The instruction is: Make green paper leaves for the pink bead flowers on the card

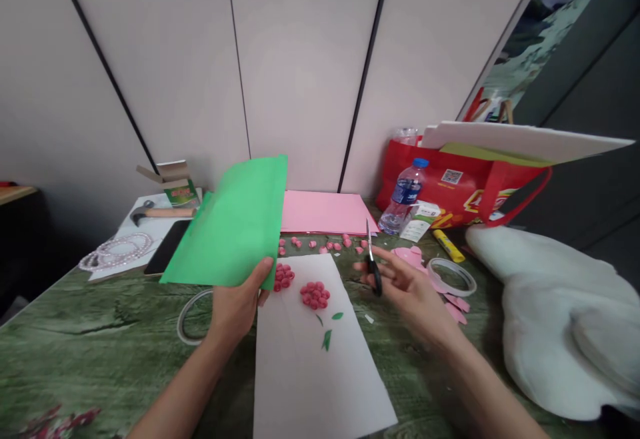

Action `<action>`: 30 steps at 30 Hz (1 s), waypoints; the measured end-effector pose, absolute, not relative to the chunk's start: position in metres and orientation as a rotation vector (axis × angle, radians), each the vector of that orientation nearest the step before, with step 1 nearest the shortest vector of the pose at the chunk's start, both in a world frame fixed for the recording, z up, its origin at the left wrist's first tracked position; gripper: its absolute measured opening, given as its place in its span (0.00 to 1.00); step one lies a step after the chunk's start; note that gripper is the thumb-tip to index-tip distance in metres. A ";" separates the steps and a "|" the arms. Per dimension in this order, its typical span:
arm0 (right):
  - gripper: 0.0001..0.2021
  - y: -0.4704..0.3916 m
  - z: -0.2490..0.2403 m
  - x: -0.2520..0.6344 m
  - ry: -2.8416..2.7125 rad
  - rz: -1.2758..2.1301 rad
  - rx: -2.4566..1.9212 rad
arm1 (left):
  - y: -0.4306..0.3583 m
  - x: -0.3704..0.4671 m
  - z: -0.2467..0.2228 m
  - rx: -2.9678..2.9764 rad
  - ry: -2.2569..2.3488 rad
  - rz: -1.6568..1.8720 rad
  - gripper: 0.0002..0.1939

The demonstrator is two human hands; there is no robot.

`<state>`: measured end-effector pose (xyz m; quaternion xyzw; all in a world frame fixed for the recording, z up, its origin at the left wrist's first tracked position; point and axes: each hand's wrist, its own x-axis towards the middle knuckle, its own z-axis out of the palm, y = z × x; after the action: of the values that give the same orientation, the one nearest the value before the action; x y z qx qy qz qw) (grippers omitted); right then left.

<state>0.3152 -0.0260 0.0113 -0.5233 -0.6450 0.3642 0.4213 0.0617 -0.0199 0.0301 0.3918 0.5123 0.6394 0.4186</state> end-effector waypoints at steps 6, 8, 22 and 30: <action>0.20 -0.018 0.048 0.225 -1.132 1.246 -0.893 | -0.028 0.068 0.033 1.076 1.233 1.630 0.10; 0.20 -0.011 0.052 0.208 -1.086 1.277 -0.817 | -0.030 0.067 0.034 1.196 1.202 1.582 0.09; 0.23 0.050 0.080 0.214 -0.969 1.156 -0.799 | -0.035 0.061 0.039 1.398 1.098 1.116 0.15; 0.21 0.065 0.108 0.211 -1.125 1.097 -0.680 | -0.029 0.058 0.038 1.332 1.208 1.340 0.11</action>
<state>0.2110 0.0646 0.1083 -0.3001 -0.4963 0.4838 0.6554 0.0576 -0.0293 0.0377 0.5350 0.4851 0.5381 0.4346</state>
